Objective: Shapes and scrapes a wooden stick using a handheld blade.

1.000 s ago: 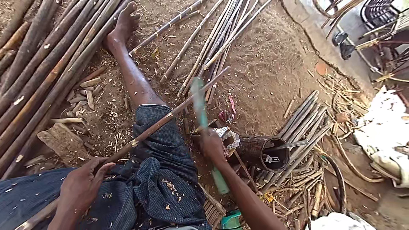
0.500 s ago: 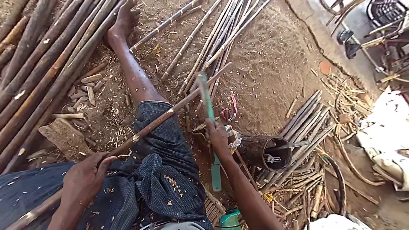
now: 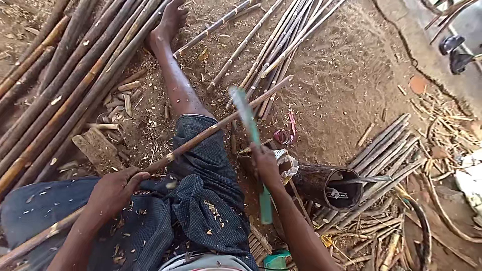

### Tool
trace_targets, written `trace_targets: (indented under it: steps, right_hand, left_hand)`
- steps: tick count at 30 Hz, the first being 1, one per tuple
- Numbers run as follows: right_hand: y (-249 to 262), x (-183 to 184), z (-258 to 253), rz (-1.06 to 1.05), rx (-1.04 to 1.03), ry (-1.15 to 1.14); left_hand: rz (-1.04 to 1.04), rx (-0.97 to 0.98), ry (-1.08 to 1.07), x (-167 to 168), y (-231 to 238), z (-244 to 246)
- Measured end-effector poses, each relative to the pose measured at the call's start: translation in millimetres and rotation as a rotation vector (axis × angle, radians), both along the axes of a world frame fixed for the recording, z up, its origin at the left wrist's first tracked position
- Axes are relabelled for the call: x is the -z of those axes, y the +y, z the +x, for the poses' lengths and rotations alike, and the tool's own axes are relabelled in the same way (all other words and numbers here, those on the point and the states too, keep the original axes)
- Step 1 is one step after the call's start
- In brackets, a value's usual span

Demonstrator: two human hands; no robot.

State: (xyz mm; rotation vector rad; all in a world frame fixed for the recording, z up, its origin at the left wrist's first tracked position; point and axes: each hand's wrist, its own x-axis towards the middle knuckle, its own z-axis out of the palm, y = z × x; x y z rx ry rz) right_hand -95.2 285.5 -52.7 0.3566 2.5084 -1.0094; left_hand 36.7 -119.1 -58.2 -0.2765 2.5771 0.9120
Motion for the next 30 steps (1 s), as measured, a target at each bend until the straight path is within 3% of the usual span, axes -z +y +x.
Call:
trace_targets:
  steps: [1,2,4,5,9,13,17,18,21,22,26,30]
  right_hand:
    - [1.7,4.1,-0.2,-0.022,0.059,0.033]
    - [-3.3,0.1,6.3,-0.005,-0.022,0.032]
    - [-20.4,-10.3,28.0,0.124,-0.367,0.008]
    - [-21.5,-12.5,30.0,0.167,-0.427,-0.029]
    - [2.4,-2.3,-3.2,0.061,0.016,-0.013]
    - [-18.6,-19.9,27.1,0.185,-0.455,-0.076]
    - [-2.0,-10.8,-8.5,0.127,-0.032,0.005]
    - [-9.3,-15.3,-7.3,0.133,-0.087,-0.011]
    - [-35.7,-30.9,21.5,0.158,-0.529,-0.130]
    - [-32.4,-29.5,18.6,0.159,-0.524,-0.107]
    - [-1.9,-3.5,-11.6,0.086,-0.016,0.032]
    - [-22.9,-10.4,30.7,0.169,-0.429,-0.010]
  left_hand:
    - [-0.004,0.007,-0.013,0.8,0.4,1.4]
    - [-0.011,0.015,-0.013,1.7,-0.7,1.3]
    - [0.002,0.027,-0.033,0.2,-3.2,0.2]
    - [0.014,0.033,-0.060,-0.6,-3.7,0.1]
    - [-0.012,0.034,-0.028,1.0,1.5,-1.0]
    - [-0.135,0.000,0.074,-4.0,14.1,7.4]
    - [-0.196,-0.044,0.194,0.9,26.3,12.4]
    - [-0.206,-0.061,0.222,1.4,27.9,14.0]
    - [-0.195,-0.048,0.216,-2.4,26.1,16.0]
    - [-0.195,-0.023,0.203,-3.1,24.0,11.8]
    - [-0.125,0.038,-0.007,-4.6,9.1,3.6]
    - [0.096,0.090,-0.029,-0.4,-7.4,-10.2]
